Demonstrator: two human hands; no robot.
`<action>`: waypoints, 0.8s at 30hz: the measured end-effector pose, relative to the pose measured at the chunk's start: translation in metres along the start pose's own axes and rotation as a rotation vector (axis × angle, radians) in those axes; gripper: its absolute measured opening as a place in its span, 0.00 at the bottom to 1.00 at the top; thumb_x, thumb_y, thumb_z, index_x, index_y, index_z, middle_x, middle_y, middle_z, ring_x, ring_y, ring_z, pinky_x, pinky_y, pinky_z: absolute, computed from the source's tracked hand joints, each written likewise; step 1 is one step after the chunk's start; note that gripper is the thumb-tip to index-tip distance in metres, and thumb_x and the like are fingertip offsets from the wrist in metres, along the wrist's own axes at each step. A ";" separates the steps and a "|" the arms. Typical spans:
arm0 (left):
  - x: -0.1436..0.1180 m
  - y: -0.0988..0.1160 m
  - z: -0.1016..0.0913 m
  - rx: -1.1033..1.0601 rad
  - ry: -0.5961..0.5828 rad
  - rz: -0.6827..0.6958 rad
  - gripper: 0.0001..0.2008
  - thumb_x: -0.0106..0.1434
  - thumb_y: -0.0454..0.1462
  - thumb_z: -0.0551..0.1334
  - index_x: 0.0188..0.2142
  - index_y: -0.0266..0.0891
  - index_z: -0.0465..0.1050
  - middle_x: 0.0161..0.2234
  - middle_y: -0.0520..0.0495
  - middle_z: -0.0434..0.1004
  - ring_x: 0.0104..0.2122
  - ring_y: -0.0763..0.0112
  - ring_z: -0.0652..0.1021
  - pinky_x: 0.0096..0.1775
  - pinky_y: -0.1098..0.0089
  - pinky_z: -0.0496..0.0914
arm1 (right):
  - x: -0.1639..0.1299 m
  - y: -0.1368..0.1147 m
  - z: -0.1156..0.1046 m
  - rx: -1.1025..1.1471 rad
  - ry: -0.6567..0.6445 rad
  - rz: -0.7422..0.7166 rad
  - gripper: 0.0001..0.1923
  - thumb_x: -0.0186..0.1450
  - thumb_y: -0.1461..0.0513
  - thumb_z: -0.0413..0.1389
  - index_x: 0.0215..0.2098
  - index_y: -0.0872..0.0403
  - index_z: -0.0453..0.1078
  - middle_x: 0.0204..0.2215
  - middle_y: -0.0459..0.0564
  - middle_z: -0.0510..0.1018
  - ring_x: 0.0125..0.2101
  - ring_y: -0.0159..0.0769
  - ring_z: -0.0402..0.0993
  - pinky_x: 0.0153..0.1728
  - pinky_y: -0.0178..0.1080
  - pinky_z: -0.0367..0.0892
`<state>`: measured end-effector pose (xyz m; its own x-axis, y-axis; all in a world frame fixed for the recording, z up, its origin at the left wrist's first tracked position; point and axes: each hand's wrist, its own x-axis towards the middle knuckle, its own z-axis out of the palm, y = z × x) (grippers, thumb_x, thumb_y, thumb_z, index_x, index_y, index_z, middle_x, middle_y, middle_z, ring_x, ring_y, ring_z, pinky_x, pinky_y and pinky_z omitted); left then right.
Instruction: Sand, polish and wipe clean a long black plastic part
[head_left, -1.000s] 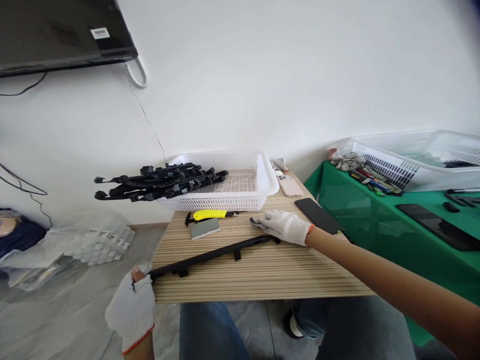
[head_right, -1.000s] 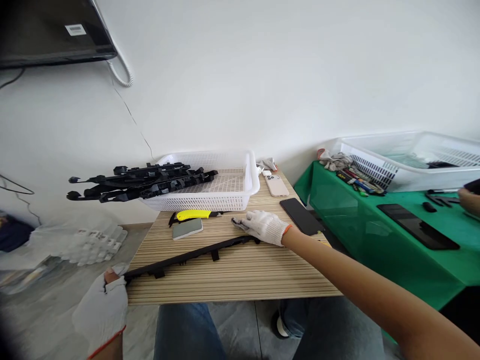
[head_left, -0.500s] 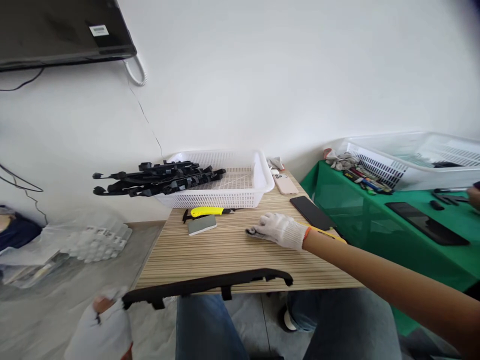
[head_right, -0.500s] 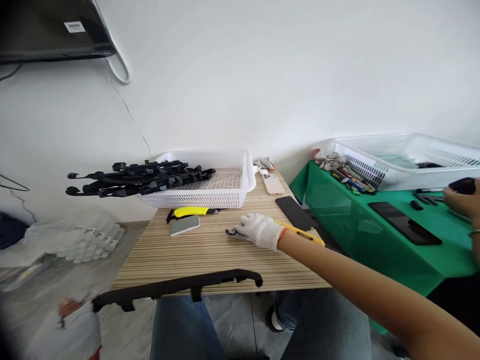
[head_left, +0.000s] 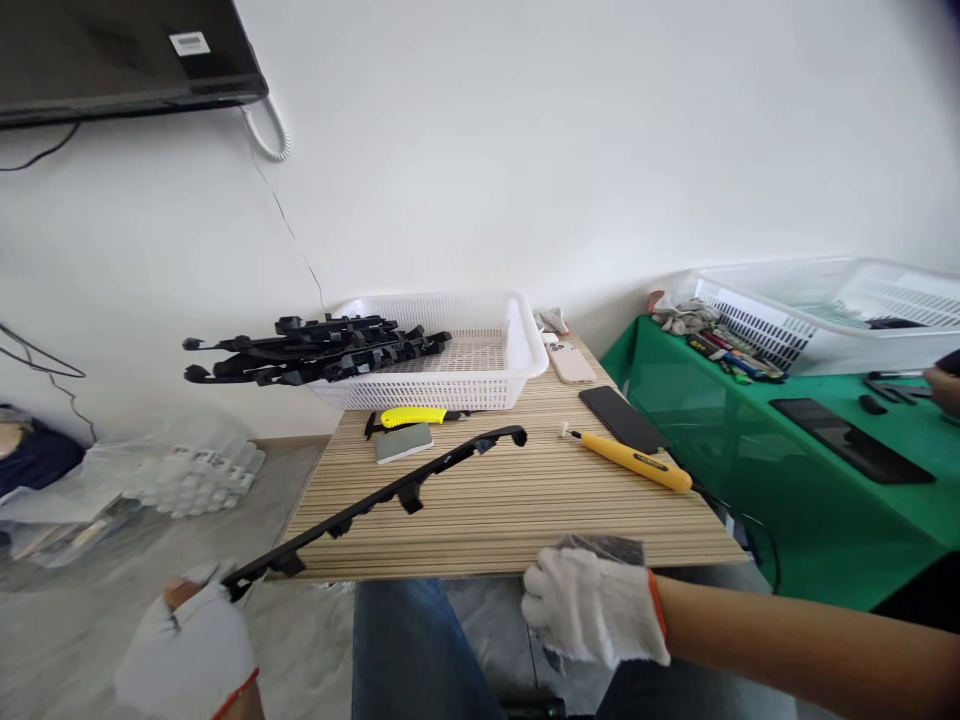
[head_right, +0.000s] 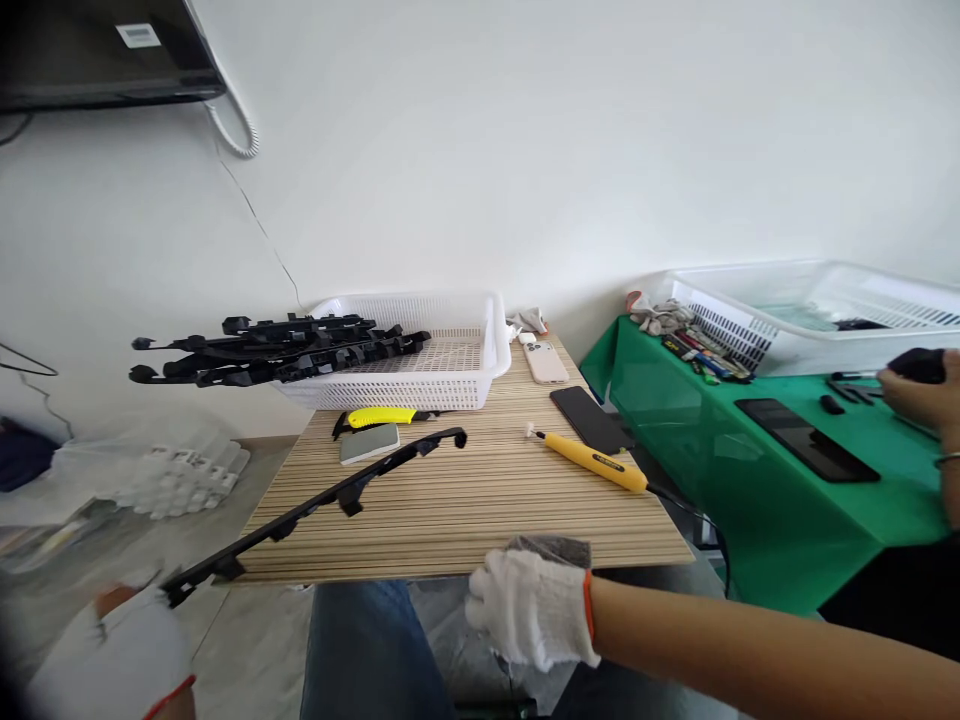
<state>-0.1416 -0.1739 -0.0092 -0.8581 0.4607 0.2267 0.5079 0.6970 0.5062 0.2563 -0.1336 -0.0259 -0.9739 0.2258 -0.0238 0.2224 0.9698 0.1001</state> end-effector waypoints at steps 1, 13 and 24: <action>-0.003 0.009 0.001 0.030 0.048 -0.047 0.31 0.68 0.50 0.37 0.38 0.38 0.76 0.21 0.42 0.66 0.31 0.48 0.73 0.30 0.58 0.64 | -0.001 -0.007 0.006 -0.002 -0.020 0.019 0.08 0.64 0.57 0.59 0.30 0.52 0.69 0.24 0.50 0.71 0.24 0.38 0.62 0.22 0.42 0.46; -0.035 0.050 0.024 -0.040 0.052 0.164 0.30 0.68 0.51 0.45 0.43 0.37 0.81 0.30 0.39 0.80 0.31 0.56 0.76 0.29 0.66 0.62 | -0.010 0.069 -0.094 -0.309 0.569 0.520 0.14 0.73 0.58 0.49 0.50 0.48 0.75 0.25 0.47 0.70 0.25 0.33 0.64 0.24 0.40 0.47; -0.035 0.036 0.048 -0.127 0.154 0.300 0.25 0.68 0.50 0.48 0.40 0.41 0.82 0.30 0.42 0.82 0.30 0.58 0.77 0.29 0.68 0.62 | 0.062 0.172 -0.112 -0.010 0.093 0.901 0.18 0.70 0.55 0.49 0.52 0.43 0.78 0.40 0.52 0.77 0.37 0.40 0.72 0.29 0.38 0.52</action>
<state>-0.0899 -0.1386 -0.0394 -0.6781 0.5400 0.4986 0.7341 0.4649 0.4949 0.2291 0.0367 0.1016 -0.4311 0.8901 0.1478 0.9021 0.4285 0.0506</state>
